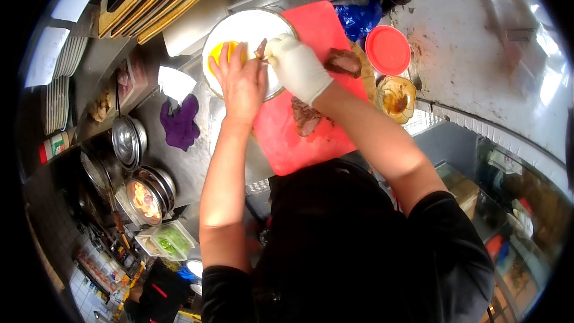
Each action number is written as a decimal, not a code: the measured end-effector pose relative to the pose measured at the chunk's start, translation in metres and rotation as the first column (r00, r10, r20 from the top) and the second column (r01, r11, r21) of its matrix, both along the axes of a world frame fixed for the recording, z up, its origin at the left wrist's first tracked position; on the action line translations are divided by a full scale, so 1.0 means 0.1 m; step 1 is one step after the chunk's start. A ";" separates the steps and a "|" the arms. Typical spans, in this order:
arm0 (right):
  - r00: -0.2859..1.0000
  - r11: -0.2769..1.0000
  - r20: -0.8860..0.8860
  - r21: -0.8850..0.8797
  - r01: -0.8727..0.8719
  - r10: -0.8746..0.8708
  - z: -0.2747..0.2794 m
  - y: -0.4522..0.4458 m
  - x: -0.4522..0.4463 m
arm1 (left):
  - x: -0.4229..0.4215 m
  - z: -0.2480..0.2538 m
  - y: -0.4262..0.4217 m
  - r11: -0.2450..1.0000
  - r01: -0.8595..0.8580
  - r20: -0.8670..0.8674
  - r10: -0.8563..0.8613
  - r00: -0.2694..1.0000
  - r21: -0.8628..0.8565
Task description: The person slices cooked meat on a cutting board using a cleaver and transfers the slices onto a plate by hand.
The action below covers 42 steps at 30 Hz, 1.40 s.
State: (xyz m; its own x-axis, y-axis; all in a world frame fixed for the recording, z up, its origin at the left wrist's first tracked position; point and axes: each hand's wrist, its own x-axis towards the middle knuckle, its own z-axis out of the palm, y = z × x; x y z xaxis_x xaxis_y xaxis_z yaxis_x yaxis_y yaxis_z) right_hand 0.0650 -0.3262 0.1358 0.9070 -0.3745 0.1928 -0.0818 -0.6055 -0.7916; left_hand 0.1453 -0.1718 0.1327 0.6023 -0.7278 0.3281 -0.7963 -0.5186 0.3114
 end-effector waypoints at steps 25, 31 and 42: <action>0.955 0.998 -0.295 0.065 -0.008 0.027 -0.11 -0.53 -2.11 | -1.73 0.00 -0.25 0.995 0.089 -0.287 -0.095 0.953 -0.035; 0.950 0.945 -0.313 0.310 0.104 -0.002 -0.03 -0.59 -2.21 | -1.63 0.14 -0.21 0.987 -0.069 -0.637 -0.039 0.770 -0.145; 0.973 0.850 -0.229 0.513 0.121 -0.001 0.38 -0.46 -1.65 | -0.14 0.45 -0.04 0.952 -0.253 -0.709 0.059 0.703 -0.172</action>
